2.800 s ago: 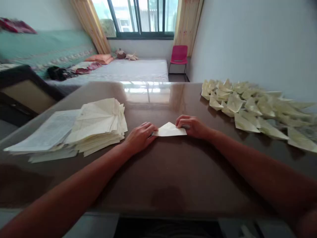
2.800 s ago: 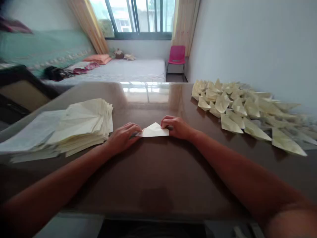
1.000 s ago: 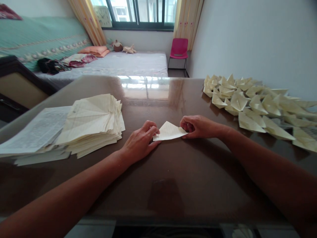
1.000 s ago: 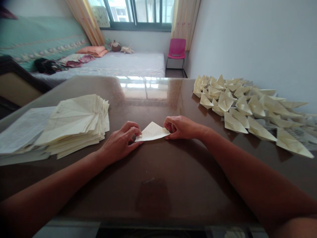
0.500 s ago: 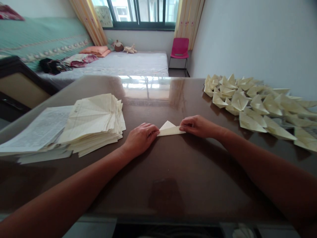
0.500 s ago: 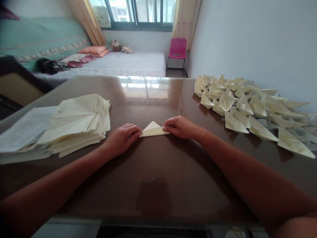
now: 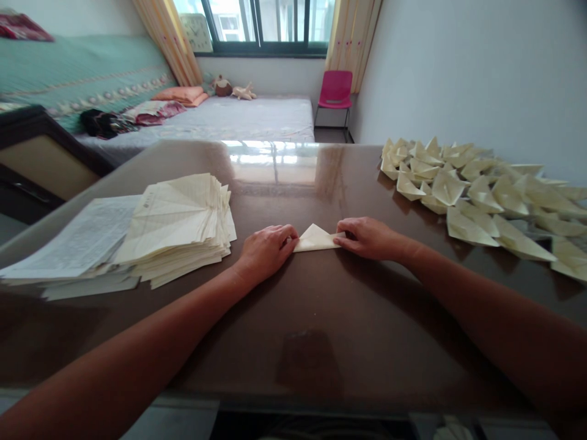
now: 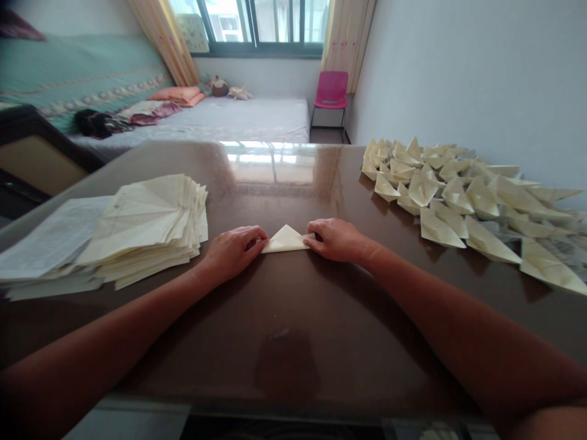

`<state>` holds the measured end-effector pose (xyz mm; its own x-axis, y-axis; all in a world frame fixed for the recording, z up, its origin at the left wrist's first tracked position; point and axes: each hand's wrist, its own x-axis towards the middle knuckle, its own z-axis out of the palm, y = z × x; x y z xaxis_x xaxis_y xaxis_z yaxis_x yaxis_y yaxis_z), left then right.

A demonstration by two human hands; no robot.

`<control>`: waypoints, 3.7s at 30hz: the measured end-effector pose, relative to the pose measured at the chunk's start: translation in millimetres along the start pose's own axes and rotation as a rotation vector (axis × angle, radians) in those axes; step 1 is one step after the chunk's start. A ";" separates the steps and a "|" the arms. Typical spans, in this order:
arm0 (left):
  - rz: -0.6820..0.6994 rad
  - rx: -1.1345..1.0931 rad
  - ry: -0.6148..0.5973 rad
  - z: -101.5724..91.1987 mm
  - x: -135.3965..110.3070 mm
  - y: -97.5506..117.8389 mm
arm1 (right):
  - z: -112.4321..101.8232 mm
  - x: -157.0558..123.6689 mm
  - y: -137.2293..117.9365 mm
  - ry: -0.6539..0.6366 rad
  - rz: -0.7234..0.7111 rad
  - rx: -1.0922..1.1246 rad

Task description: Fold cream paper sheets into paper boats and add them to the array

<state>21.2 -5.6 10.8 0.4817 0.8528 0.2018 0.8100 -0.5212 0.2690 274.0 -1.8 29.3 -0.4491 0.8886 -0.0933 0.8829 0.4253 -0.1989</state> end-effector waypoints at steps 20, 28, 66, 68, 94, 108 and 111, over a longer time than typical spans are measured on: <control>0.523 0.306 -0.081 -2.8 -0.9 11.9 | -0.2 -1.4 -6.9 0.018 0.047 -0.065; 0.477 0.440 -0.089 -6.9 -9.3 21.4 | -1.8 -5.7 -10.6 0.008 0.052 -0.098; 0.422 0.561 -0.047 -12.7 -24.1 24.9 | -6.2 -43.4 -68.6 0.073 -0.047 -0.517; 0.407 0.541 -0.044 -13.3 -24.5 23.9 | -3.6 -43.0 -69.7 0.108 -0.083 -0.512; 0.378 0.414 0.008 -8.4 -19.8 16.1 | -6.0 -1.9 -0.9 0.021 -0.030 0.218; 0.341 0.226 0.056 1.0 -11.3 9.2 | 0.3 -7.7 -20.1 0.133 -0.448 0.318; 0.334 0.227 0.038 1.2 -11.9 9.2 | 0.4 -7.8 -21.8 0.136 -0.388 0.348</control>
<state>23.4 -20.6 9.7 0.7220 0.6334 0.2783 0.6660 -0.7453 -0.0314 258.3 -18.0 34.0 -0.6909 0.7017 0.1740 0.5479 0.6652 -0.5072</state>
